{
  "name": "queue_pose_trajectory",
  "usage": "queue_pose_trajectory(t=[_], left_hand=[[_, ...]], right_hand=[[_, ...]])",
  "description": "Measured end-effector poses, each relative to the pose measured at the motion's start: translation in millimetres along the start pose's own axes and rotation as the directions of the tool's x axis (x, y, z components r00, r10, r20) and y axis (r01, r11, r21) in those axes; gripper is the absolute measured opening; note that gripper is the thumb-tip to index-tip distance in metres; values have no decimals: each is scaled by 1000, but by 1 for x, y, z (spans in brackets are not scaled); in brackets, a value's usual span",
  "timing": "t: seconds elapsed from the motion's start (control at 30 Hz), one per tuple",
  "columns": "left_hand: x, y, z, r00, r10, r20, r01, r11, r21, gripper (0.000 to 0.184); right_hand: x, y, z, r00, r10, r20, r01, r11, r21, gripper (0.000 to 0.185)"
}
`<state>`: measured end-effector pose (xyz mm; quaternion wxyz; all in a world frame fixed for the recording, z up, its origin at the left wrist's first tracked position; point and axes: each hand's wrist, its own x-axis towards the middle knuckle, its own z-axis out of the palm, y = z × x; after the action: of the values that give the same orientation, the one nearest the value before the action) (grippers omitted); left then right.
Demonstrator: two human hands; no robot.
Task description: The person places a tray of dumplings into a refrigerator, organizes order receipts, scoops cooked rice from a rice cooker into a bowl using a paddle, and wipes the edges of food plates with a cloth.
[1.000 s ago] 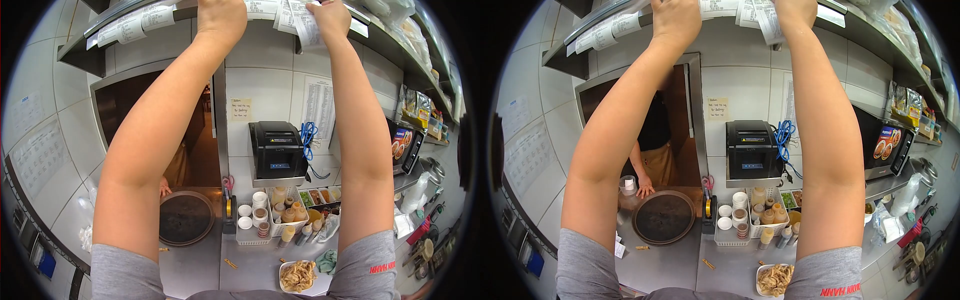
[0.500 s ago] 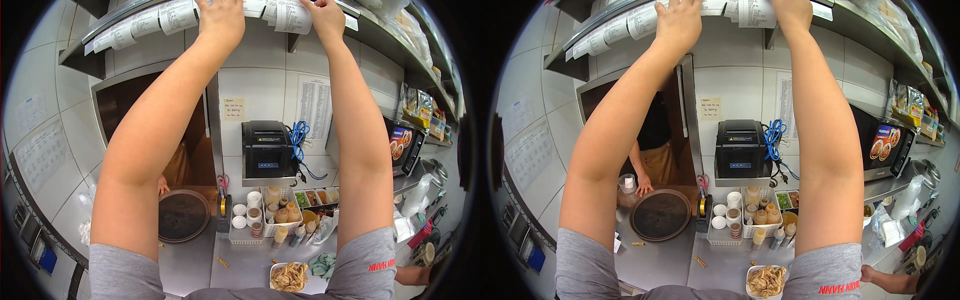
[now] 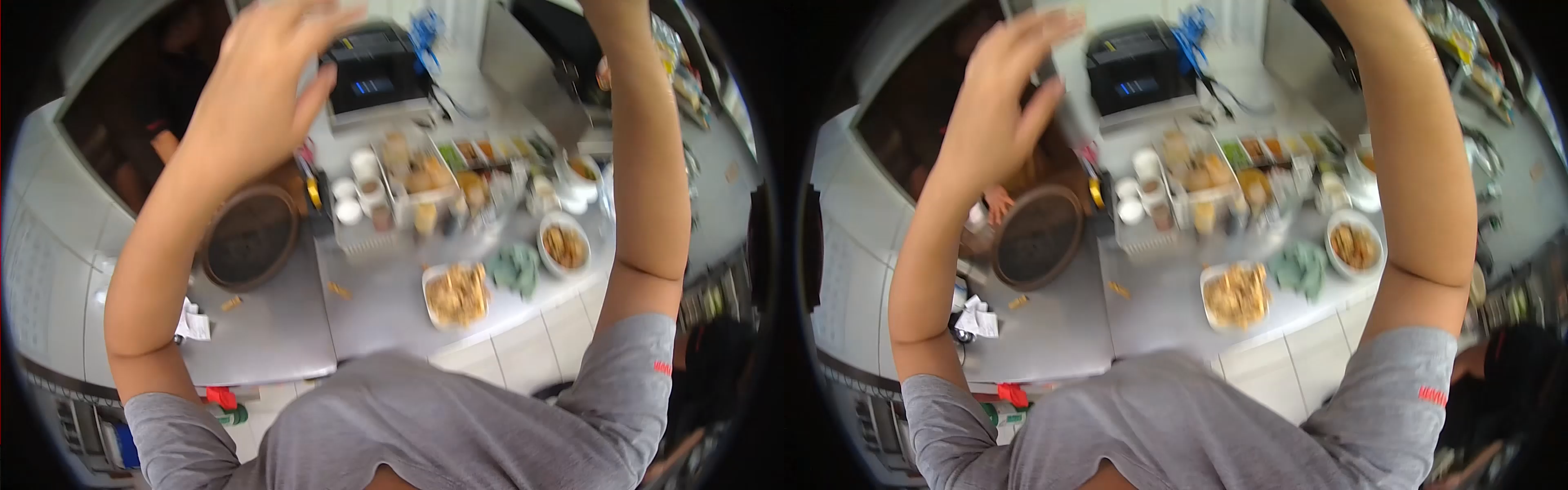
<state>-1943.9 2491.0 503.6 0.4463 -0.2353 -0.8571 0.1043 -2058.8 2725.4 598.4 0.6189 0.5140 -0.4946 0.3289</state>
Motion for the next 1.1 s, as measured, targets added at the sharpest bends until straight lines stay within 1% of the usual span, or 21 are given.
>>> queue_pose_trajectory(t=[0.07,0.13,0.17,0.23,0.27,0.33,0.37,0.43,0.5,0.53,0.57,0.67,0.7,0.73,0.77,0.83,0.87,0.93,0.97,1.03,1.1], left_hand=[[-61,46,13,938,48,343,42,967,-250,51],[-116,70,17,690,211,692,252,826,-504,51],[-148,78,26,647,294,703,374,681,-630,50],[-210,94,49,502,323,803,646,477,-596,46],[-240,104,64,425,326,844,780,341,-525,45],[-310,141,103,393,118,912,919,-10,-395,46],[-333,166,121,392,140,909,920,-33,-392,46],[-355,215,141,250,-36,968,862,-447,-239,52],[-332,252,147,183,27,983,814,-565,-136,53],[-318,263,153,132,85,988,757,-652,-45,55],[-308,271,162,140,88,986,757,-651,-49,55],[-280,298,198,73,134,988,645,-762,56,57],[-275,303,212,72,118,990,533,-844,62,55],[-268,309,227,75,102,992,406,-912,63,54],[-267,315,240,86,101,991,410,-910,57,54],[-277,337,257,94,9,996,81,-997,1,43],[-281,356,259,99,11,995,70,-998,4,43],[-283,390,258,-225,272,936,-57,-962,266,35],[-259,407,250,-229,272,935,-51,-962,267,35],[-207,456,240,-222,334,916,323,-861,392,36],[-164,492,262,-48,312,949,381,-872,306,37]], right_hand=[[-30,-37,-23,994,-25,111,34,997,-73,14],[-48,-84,-45,988,8,154,-27,993,118,17],[-64,-89,-58,979,41,202,-38,999,-15,17],[-96,-142,-101,864,316,392,-168,915,-366,22],[-122,-152,-101,882,340,325,-339,939,-62,21],[-169,-196,-120,570,610,551,-648,746,-156,17],[-211,-215,-134,298,793,532,-823,495,-278,19],[-311,-250,-168,-207,916,343,-891,-31,-454,17],[-417,-302,-227,-519,850,97,-728,-378,-572,20],[-474,-342,-263,-580,814,-32,-697,-517,-497,18],[-501,-374,-294,-762,632,-141,-514,-723,-462,16],[-607,-490,-405,-940,246,-236,-205,-961,-185,11],[-610,-510,-427,-944,188,-270,-107,-951,-289,12],[-634,-536,-465,-933,345,-100,-169,-668,-725,12],[-659,-548,-500,-912,393,117,-209,-200,-957,13],[-587,-500,-492,-930,232,-287,-33,-828,-560,14],[-602,-500,-517,-923,231,-307,-90,-907,-412,15],[-610,-466,-558,-917,230,-326,-136,-949,-286,15],[-610,-449,-571,-915,220,-338,-178,-972,-151,15],[-610,-396,-598,-896,301,-326,-285,-954,-97,14],[-616,-341,-618,-871,373,-321,-380,-924,-42,16]])
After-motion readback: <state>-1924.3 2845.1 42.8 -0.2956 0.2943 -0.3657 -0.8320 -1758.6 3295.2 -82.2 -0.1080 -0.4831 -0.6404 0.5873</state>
